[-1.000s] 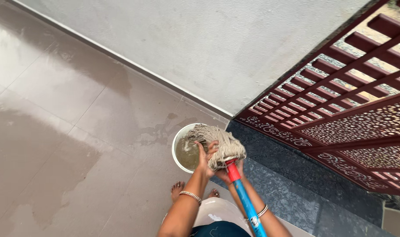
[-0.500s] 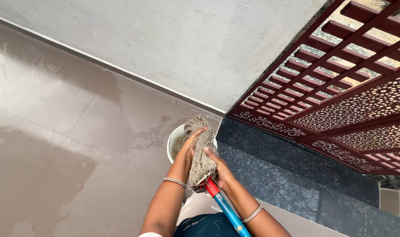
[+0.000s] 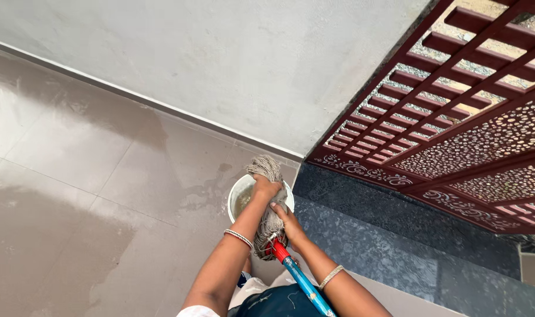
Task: The person mops a tiled floor using a mop, periodically rinsing and wringing the mop head in a bucket of water. They move through different areas of the home, mopping around furniture and near a staircase.
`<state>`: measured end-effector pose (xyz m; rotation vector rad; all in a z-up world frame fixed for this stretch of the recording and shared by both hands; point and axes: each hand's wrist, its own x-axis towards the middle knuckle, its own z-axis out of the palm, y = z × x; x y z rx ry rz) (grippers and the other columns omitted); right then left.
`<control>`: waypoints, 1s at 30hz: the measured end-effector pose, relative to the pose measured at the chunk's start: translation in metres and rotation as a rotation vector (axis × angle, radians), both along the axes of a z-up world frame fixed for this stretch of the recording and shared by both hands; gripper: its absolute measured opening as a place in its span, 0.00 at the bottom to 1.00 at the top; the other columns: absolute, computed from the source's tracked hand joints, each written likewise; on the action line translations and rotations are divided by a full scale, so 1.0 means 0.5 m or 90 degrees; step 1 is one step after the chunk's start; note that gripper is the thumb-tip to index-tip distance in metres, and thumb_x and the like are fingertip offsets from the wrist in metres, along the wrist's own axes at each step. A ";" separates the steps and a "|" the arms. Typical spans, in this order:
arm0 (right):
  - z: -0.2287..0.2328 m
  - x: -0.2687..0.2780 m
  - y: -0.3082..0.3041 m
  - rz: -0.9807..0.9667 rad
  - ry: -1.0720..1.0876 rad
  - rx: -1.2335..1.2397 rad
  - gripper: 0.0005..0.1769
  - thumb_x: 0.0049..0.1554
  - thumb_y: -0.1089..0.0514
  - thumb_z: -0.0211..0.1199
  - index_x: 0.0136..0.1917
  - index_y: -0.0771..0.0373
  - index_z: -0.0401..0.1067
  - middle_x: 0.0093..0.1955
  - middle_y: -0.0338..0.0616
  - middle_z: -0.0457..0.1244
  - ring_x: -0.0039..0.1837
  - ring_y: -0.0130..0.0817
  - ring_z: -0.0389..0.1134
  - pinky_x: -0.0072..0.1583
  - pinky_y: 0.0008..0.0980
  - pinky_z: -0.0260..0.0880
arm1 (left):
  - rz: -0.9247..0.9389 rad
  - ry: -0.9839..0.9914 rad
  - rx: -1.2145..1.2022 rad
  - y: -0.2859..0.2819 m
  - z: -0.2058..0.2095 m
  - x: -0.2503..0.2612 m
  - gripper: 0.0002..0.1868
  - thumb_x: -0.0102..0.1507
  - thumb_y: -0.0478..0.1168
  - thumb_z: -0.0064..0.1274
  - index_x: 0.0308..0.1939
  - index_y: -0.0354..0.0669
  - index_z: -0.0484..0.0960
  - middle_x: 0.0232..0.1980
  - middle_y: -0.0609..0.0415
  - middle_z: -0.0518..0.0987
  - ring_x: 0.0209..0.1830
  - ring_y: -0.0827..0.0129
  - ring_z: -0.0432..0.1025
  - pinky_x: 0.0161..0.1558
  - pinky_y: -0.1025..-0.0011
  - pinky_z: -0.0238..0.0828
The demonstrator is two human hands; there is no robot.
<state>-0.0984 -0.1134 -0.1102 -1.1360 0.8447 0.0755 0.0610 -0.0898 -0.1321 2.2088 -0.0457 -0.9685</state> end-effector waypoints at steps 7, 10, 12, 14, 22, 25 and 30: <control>0.022 0.067 -0.096 -0.087 -0.065 0.263 0.62 0.46 0.13 0.51 0.78 0.59 0.58 0.74 0.49 0.59 0.77 0.49 0.54 0.74 0.63 0.48 | -0.176 -0.103 0.094 0.023 0.193 -0.071 0.64 0.56 0.61 0.63 0.75 0.22 0.40 0.70 0.27 0.67 0.69 0.43 0.67 0.67 0.58 0.66; -0.006 0.081 -0.105 -0.089 -0.062 0.283 0.66 0.41 0.11 0.52 0.75 0.61 0.62 0.71 0.59 0.63 0.77 0.53 0.56 0.73 0.63 0.50 | -0.283 -0.161 0.133 0.037 0.238 -0.084 0.61 0.56 0.59 0.62 0.76 0.24 0.44 0.71 0.30 0.67 0.76 0.42 0.54 0.73 0.53 0.54; -0.023 0.094 -0.103 -0.096 -0.034 0.263 0.65 0.40 0.11 0.54 0.74 0.60 0.62 0.70 0.65 0.64 0.76 0.53 0.57 0.72 0.61 0.50 | -0.355 -0.195 0.185 0.045 0.256 -0.071 0.58 0.57 0.61 0.62 0.76 0.28 0.49 0.71 0.34 0.67 0.83 0.42 0.42 0.77 0.48 0.42; -0.031 0.097 -0.090 -0.098 -0.054 0.282 0.58 0.44 0.19 0.64 0.70 0.68 0.69 0.64 0.58 0.69 0.69 0.48 0.68 0.68 0.52 0.67 | -0.330 -0.174 0.122 0.068 0.249 -0.028 0.54 0.58 0.65 0.55 0.75 0.32 0.53 0.69 0.35 0.68 0.78 0.43 0.47 0.74 0.49 0.47; 0.077 0.129 -0.045 -0.093 -0.242 0.556 0.28 0.55 0.40 0.68 0.52 0.67 0.70 0.43 0.47 0.68 0.45 0.38 0.72 0.50 0.39 0.76 | 0.087 0.215 -0.447 0.097 -0.016 0.039 0.51 0.62 0.81 0.27 0.74 0.52 0.70 0.61 0.39 0.74 0.61 0.49 0.69 0.64 0.55 0.67; 0.172 0.125 -0.012 -0.086 -0.278 0.776 0.23 0.54 0.41 0.66 0.49 0.62 0.69 0.41 0.43 0.67 0.46 0.35 0.72 0.49 0.35 0.76 | 0.304 0.242 -0.579 0.068 -0.073 0.033 0.50 0.60 0.81 0.28 0.76 0.57 0.61 0.60 0.48 0.75 0.55 0.60 0.74 0.59 0.58 0.73; 0.241 0.119 0.019 -0.107 -0.314 0.900 0.20 0.54 0.42 0.64 0.47 0.58 0.67 0.41 0.40 0.63 0.46 0.31 0.70 0.50 0.34 0.75 | 0.505 0.374 -0.853 0.062 -0.114 -0.021 0.57 0.71 0.81 0.36 0.81 0.30 0.57 0.58 0.25 0.72 0.50 0.46 0.71 0.48 0.55 0.75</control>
